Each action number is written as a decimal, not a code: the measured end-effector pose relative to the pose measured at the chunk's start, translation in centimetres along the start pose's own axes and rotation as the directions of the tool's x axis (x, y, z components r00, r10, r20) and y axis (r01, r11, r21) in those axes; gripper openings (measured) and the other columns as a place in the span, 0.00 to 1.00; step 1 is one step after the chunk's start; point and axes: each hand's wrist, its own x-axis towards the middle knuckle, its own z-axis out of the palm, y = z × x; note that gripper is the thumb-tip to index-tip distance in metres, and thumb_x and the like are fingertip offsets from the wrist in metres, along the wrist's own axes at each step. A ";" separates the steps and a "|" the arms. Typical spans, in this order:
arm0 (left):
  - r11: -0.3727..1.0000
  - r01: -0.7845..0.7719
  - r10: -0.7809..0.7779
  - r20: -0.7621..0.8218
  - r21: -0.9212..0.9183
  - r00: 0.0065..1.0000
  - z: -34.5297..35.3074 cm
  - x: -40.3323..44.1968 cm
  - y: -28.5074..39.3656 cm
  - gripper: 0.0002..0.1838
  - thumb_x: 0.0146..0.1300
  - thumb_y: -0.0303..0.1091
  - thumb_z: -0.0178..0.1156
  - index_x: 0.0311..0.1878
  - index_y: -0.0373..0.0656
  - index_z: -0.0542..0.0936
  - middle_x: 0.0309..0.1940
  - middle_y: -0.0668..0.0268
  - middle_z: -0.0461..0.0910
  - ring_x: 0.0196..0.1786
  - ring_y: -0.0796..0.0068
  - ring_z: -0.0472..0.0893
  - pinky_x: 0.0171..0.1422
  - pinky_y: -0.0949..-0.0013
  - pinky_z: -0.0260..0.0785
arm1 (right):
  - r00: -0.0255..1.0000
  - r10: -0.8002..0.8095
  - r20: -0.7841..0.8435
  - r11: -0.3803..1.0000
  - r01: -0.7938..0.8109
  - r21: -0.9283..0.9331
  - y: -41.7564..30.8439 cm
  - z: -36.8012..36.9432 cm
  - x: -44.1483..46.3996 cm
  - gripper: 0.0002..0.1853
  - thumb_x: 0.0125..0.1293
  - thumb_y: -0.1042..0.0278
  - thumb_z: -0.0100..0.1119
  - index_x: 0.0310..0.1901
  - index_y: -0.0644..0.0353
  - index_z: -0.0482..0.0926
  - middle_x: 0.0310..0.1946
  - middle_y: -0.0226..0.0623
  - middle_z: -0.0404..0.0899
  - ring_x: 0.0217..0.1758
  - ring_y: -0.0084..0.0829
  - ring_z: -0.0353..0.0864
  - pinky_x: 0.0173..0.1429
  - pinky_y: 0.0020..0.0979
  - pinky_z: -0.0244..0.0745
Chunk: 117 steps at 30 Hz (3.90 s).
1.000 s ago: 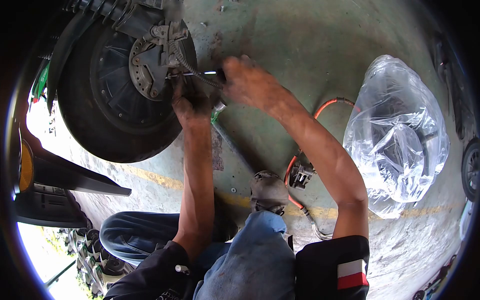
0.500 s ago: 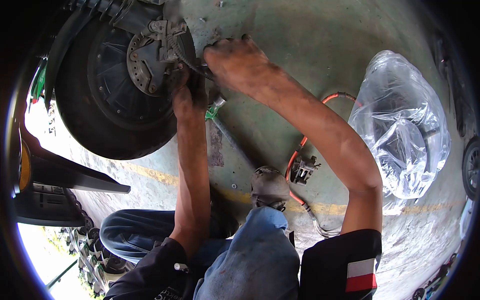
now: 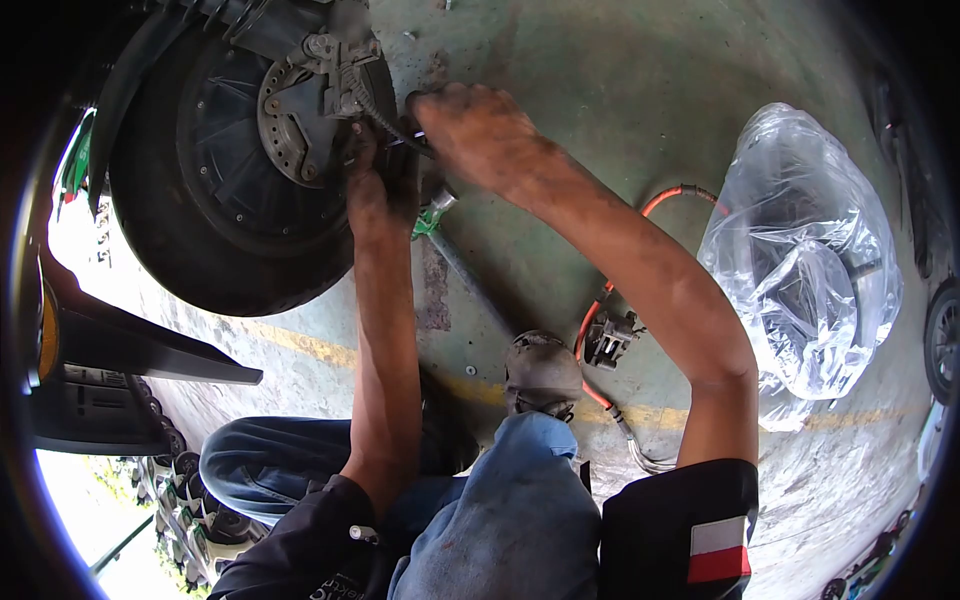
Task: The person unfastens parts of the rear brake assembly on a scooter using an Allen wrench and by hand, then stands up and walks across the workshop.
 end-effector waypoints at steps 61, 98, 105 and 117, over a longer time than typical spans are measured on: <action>-0.030 -0.256 0.950 0.107 0.966 0.293 -11.0 -9.5 6.8 0.34 0.73 0.55 0.32 0.64 0.31 0.58 0.62 0.49 0.60 0.63 0.58 0.65 0.65 0.56 0.62 | 0.833 0.542 -0.110 0.717 -0.390 0.578 5.4 -5.1 1.9 0.09 0.63 0.68 0.58 0.43 0.58 0.83 0.32 0.46 0.82 0.34 0.43 0.82 0.42 0.35 0.74; -0.049 -0.317 0.898 0.181 0.947 0.401 -8.1 -9.1 10.0 0.38 0.61 0.42 0.65 0.66 0.32 0.59 0.61 0.49 0.65 0.62 0.57 0.67 0.67 0.57 0.59 | 0.890 0.269 0.367 0.958 -0.286 -0.010 -8.7 14.9 -14.5 0.36 0.60 0.58 0.57 0.67 0.61 0.57 0.65 0.48 0.60 0.66 0.50 0.63 0.66 0.59 0.58; -0.062 -0.384 0.953 0.169 0.921 0.252 -14.1 -7.2 3.4 0.39 0.62 0.44 0.62 0.65 0.26 0.57 0.63 0.39 0.57 0.62 0.50 0.66 0.65 0.53 0.58 | 0.866 0.339 0.369 0.938 -0.343 -0.057 -6.6 15.4 -13.6 0.33 0.61 0.58 0.56 0.65 0.62 0.61 0.66 0.50 0.60 0.68 0.52 0.60 0.67 0.58 0.56; 0.134 -0.277 0.807 0.058 0.951 0.588 -10.4 -12.0 2.1 0.56 0.57 0.41 0.67 0.71 0.37 0.32 0.65 0.44 0.53 0.67 0.51 0.59 0.73 0.47 0.48 | 0.809 0.482 -0.337 0.833 -0.542 -0.108 -0.8 13.0 -8.6 0.24 0.60 0.65 0.57 0.56 0.67 0.70 0.57 0.58 0.69 0.59 0.53 0.71 0.59 0.52 0.69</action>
